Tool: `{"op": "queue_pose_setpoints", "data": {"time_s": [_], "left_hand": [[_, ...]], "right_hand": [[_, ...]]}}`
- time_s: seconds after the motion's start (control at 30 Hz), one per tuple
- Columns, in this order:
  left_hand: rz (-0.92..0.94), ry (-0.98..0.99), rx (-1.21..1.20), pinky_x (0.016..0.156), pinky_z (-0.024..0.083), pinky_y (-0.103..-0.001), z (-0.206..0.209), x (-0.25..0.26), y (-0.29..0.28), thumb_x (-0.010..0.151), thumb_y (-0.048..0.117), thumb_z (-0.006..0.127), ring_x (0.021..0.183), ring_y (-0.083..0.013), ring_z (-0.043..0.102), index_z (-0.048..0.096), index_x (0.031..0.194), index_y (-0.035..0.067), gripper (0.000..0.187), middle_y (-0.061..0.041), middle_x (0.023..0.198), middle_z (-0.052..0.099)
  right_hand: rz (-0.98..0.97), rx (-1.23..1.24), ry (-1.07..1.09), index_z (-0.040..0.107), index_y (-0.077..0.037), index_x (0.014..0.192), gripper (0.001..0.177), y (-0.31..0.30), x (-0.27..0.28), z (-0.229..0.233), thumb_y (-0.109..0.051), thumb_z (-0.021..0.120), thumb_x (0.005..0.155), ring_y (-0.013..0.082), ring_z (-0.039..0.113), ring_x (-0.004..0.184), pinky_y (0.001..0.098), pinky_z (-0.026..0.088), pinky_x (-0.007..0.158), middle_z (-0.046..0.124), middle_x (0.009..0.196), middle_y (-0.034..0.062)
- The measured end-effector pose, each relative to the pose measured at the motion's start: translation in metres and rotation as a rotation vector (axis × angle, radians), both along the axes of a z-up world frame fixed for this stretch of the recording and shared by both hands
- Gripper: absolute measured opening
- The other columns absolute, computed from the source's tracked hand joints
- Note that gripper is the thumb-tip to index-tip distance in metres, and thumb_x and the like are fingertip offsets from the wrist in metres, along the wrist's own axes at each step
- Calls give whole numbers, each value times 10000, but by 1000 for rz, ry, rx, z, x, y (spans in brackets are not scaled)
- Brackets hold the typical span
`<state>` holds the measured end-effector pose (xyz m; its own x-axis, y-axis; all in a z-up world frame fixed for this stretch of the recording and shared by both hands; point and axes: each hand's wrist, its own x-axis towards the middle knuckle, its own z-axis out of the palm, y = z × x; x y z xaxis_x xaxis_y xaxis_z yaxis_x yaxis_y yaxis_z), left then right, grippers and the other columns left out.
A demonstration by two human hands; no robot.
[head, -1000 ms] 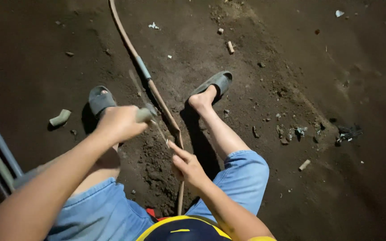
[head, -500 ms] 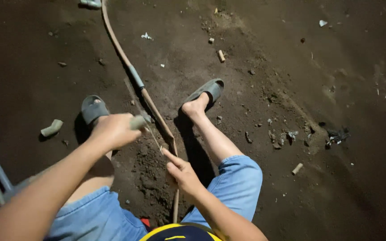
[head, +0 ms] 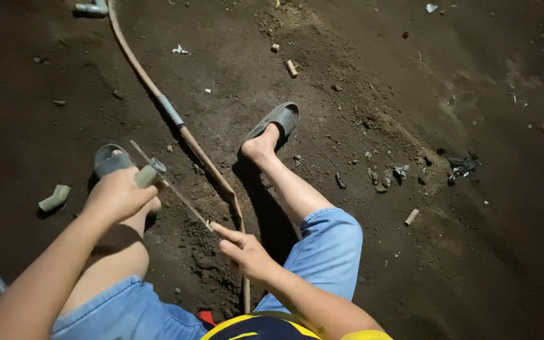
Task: Cutting a PVC pipe using a handheld hacksaw blade while sitting on the ground.
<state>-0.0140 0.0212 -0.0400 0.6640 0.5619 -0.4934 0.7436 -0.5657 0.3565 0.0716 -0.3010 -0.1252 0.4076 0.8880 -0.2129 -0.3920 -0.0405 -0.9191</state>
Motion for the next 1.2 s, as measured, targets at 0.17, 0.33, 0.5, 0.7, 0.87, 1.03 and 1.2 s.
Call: {"op": "queue_pose_setpoints", "data": {"time_s": [0.17,0.33,0.5,0.7,0.87,1.03,1.2], "left_hand": [[-80,4,-7,992,592,-468,32,13,-29,870,465,697,1180,-397,752,783,1165,49,517,-206,1130,822],[12,-29,25,972,590,-502,-8,4,2,834,528,708,1194,-410,734,747,1120,41,566,-229,1155,801],[-120,-1,-46,992,584,-483,40,20,-34,855,468,713,1170,-410,745,785,1125,11,536,-227,1135,808],[-50,-93,7,945,592,-516,18,9,-17,859,464,728,1122,-409,749,770,1086,20,500,-215,1072,799],[-217,-97,7,1012,575,-542,6,18,-29,837,467,770,1179,-433,731,768,1141,-1,558,-254,1162,781],[-189,-159,25,955,598,-533,-12,20,-21,817,470,755,1133,-394,747,758,1111,86,484,-159,1102,781],[-61,-184,2,924,574,-526,27,11,-19,882,414,698,1062,-368,751,741,1109,81,405,-124,1050,766]], "right_hand": [[-33,46,1,568,-65,1576,493,17,0,24,-203,621,1106,57,409,464,252,326,473,515,536,11],[-37,26,15,577,-67,1566,479,5,-2,19,-139,606,1092,69,401,477,260,310,502,510,536,19],[-57,-38,-98,636,-94,1519,468,10,1,38,-164,634,1057,26,412,521,228,315,533,507,540,-34],[18,-112,-189,659,-112,1512,471,-1,4,41,-209,636,1052,49,448,578,239,336,579,508,564,-38],[59,-185,-228,660,-148,1525,515,6,13,32,-285,634,1029,40,420,541,255,311,519,463,563,-50],[1,-163,-40,558,-53,1580,546,9,8,44,-271,541,1080,104,327,449,303,261,477,410,536,20],[-32,-133,-41,570,-31,1555,529,9,15,24,-227,576,1064,113,388,446,291,270,458,441,553,38]]}}
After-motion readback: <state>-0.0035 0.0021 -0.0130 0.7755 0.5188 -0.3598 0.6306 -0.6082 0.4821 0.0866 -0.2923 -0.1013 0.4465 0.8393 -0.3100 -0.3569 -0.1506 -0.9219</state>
